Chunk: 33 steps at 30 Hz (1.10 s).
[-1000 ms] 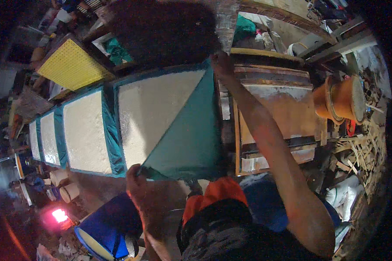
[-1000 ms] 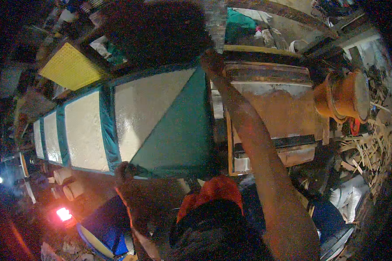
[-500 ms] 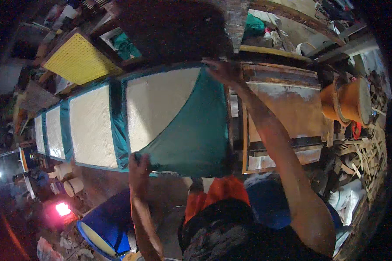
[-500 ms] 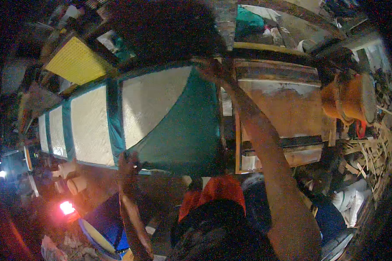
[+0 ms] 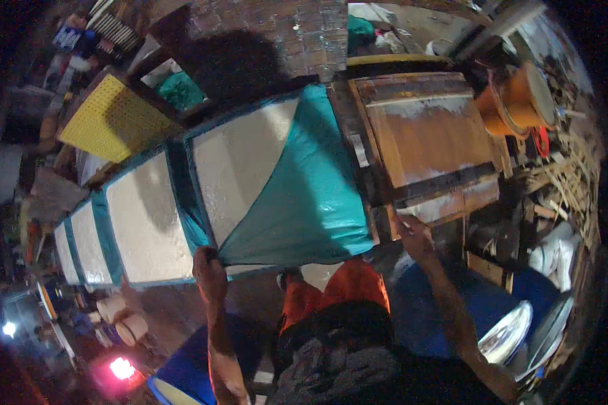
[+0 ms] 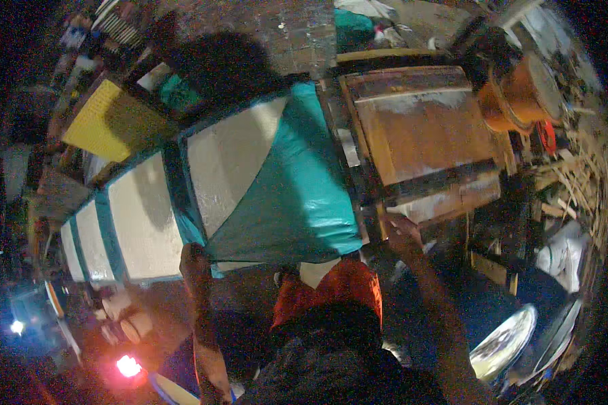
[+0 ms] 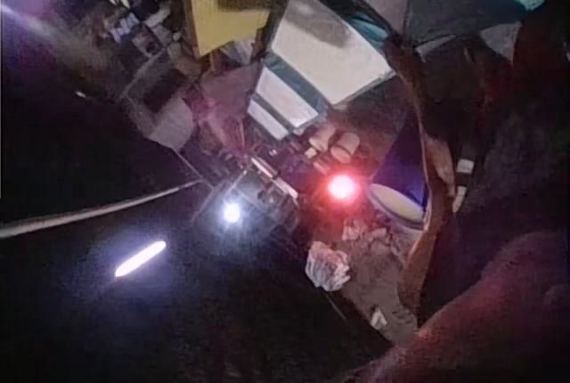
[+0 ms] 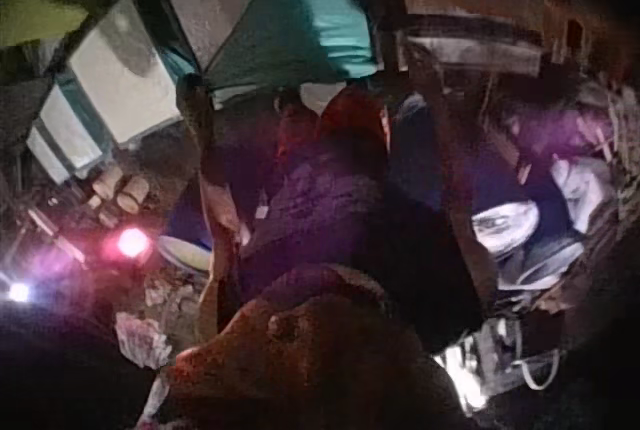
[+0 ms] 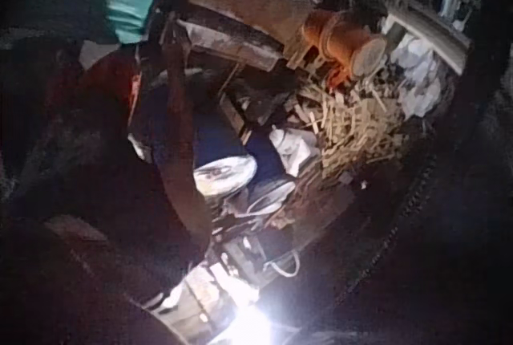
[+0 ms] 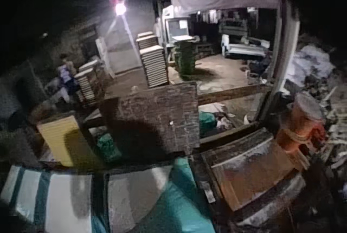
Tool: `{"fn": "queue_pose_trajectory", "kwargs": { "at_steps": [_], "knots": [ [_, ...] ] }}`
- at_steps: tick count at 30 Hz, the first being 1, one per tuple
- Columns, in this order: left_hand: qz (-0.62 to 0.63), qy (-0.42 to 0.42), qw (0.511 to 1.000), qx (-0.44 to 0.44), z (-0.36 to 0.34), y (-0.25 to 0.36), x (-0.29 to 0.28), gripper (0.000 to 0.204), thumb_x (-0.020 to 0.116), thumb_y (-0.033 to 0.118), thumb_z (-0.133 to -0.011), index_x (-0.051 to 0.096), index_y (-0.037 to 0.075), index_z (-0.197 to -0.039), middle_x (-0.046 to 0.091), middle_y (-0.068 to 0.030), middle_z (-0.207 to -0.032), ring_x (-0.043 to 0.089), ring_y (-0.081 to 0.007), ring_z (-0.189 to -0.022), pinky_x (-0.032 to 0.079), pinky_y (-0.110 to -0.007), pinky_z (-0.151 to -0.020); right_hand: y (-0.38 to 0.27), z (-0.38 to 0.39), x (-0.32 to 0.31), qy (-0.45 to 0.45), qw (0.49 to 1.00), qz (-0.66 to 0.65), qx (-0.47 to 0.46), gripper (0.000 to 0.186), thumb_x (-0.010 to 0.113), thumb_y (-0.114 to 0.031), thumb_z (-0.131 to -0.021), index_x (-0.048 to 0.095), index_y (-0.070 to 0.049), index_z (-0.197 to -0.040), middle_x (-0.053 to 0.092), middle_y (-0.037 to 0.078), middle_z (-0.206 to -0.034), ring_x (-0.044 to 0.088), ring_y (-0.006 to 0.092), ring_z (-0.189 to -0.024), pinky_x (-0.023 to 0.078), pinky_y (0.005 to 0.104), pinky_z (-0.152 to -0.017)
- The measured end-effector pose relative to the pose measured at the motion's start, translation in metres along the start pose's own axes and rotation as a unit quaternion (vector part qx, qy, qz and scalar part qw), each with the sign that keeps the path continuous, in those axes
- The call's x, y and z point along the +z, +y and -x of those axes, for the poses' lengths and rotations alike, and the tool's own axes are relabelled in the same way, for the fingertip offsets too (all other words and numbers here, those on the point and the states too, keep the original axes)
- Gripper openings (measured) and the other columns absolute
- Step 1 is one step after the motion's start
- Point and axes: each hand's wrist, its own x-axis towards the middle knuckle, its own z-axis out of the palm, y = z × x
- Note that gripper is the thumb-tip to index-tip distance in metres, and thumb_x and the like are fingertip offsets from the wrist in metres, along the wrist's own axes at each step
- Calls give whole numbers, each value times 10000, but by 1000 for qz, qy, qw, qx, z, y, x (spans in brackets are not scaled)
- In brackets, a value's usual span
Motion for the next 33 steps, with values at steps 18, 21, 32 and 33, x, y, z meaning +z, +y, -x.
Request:
{"fn": "queue_pose_trajectory", "kwargs": {
  "at_steps": [18, 21, 32, 33],
  "knots": [
    [72, -91, 993, 26, -23, -140, 49, 205, 521, 37, -759, 582, -30, -943, 593, -229, -911, 583, -393, -882, 467, -447, -798, 83, 359, 163, -22, 972, -28, 232, 312, 639, -308, -855, 686, -89, -1072, 709, 122, -1005, 684, 296, -934, 535, 410, -808],
    [87, -54, 990, 101, -17, -154, 45, 252, 505, 55, -764, 572, -35, -990, 571, -225, -938, 562, -397, -889, 454, -459, -819, 36, 351, 150, -86, 955, 45, 279, 309, 663, -304, -840, 693, -87, -1058, 710, 134, -999, 692, 279, -915, 539, 403, -790],
    [96, 34, 995, -5, -105, -207, 100, 290, 485, 204, -909, 585, -21, -1063, 590, -199, -1000, 575, -358, -909, 462, -440, -818, 27, 347, 156, -6, 964, -74, 255, 244, 602, -267, -867, 689, -117, -1039, 676, 111, -772, 663, 285, -716, 506, 423, -623],
    [101, 19, 995, -22, -117, -210, 124, 298, 486, 216, -912, 588, -19, -1064, 594, -200, -998, 577, -358, -909, 462, -438, -820, 53, 370, 164, 38, 975, -30, 216, 244, 591, -276, -872, 689, -122, -1034, 672, 89, -756, 654, 268, -676, 506, 412, -608]
  ]
}}
